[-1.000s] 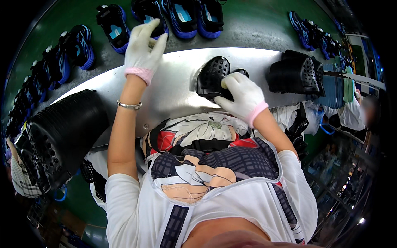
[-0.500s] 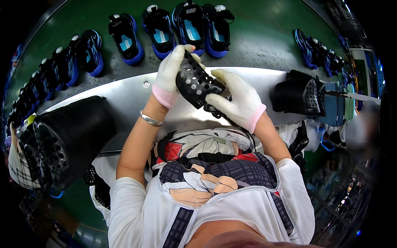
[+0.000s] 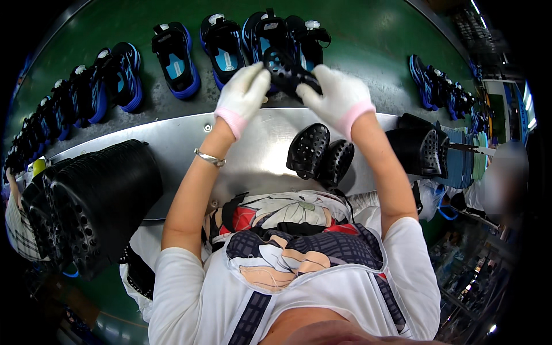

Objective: The person sorts various black shoe components on a metal table and subsequently gathers them into a large white bag.

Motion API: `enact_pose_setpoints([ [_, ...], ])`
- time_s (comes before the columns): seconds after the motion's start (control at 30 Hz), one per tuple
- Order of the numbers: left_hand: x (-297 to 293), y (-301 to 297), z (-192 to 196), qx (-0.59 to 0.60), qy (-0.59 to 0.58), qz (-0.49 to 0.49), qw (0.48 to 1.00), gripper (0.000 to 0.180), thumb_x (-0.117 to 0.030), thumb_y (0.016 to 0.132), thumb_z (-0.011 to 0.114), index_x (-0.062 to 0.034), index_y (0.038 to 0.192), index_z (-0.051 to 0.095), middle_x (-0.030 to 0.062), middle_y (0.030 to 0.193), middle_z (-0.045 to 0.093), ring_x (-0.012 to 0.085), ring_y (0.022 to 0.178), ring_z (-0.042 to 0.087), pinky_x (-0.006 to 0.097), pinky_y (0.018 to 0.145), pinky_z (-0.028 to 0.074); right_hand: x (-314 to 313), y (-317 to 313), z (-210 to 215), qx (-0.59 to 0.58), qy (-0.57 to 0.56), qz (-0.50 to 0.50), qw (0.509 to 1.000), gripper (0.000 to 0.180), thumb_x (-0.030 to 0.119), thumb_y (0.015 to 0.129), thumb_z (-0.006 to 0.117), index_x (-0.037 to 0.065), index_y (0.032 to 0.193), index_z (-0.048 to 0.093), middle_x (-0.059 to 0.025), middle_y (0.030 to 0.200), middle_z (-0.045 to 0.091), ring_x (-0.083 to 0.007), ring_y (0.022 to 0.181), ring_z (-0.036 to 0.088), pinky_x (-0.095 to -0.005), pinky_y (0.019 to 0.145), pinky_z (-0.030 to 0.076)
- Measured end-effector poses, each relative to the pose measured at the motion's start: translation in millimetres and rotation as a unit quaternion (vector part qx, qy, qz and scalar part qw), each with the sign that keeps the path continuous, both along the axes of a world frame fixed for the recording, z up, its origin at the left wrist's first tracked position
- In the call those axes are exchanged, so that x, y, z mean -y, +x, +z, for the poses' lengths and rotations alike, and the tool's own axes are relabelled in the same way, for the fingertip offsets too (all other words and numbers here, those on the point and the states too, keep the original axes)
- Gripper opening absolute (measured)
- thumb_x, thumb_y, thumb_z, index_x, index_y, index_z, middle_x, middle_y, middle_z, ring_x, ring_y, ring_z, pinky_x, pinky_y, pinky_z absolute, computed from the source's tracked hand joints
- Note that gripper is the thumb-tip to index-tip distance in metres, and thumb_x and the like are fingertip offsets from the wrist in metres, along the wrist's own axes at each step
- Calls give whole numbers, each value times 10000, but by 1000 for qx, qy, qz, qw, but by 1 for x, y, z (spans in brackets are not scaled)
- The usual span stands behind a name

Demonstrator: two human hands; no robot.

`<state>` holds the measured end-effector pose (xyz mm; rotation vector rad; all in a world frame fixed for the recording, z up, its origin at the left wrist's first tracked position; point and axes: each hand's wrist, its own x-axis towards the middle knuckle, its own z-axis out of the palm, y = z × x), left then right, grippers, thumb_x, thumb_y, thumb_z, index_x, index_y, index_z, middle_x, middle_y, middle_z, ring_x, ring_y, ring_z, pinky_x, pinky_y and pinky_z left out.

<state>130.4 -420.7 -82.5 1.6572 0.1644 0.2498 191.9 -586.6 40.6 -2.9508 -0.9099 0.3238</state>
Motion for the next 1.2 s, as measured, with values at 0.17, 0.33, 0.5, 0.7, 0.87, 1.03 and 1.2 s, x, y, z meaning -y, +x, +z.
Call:
enact_pose_setpoints([
  [0.17,7,14,-8,-6,291,-65,955,383,-167,874,601,-72,1244,570,159,1216,561,347,1049,592,405,887,493,-35,53,20,-58,-128,31,990,455,389,846,510,0,976,707,-218,924,692,-363,896,672,-420,810,540],
  [0.33,1,43,-9,-143,346,-116,920,400,-202,868,553,-80,1248,586,118,1304,531,346,1122,576,443,946,483,-85,72,2,-38,-182,46,981,406,321,860,488,-2,992,696,-221,971,693,-356,921,678,-434,840,540],
  [0.5,0,60,-5,-258,332,-158,893,357,-218,821,603,-35,1120,666,169,1146,659,378,1039,626,431,898,520,-106,71,-64,-8,-171,11,985,354,322,919,539,49,1083,693,-170,1084,699,-333,996,678,-426,861,542],
  [0.7,-8,59,-7,-246,338,-180,890,326,-229,818,599,-82,1093,696,181,1118,672,376,1010,644,414,872,535,-113,82,-64,-79,-179,47,980,324,287,904,566,51,1087,692,-186,1067,693,-347,986,671,-416,862,539],
  [0.87,-7,61,-4,-292,354,-184,870,318,-230,827,592,-96,1095,700,170,1125,673,372,1022,643,398,870,538,-119,80,-74,-33,-183,49,981,265,178,855,628,46,1070,706,-191,1076,693,-339,986,681,-400,846,556],
  [1.03,-14,60,-6,-305,335,-186,872,332,-250,800,635,-84,1078,705,178,1095,681,370,1015,645,392,869,537,-130,77,-72,-31,-176,46,983,248,74,824,636,44,1057,715,-186,1094,692,-333,991,687,-391,832,567],
  [1.2,-19,57,-18,-284,344,-176,878,327,-263,813,619,-78,1068,707,179,1094,679,372,1013,641,401,871,533,-129,63,-59,-22,-221,68,973,275,106,800,686,83,1073,719,-104,1062,722,-267,991,698,-411,766,572],
])
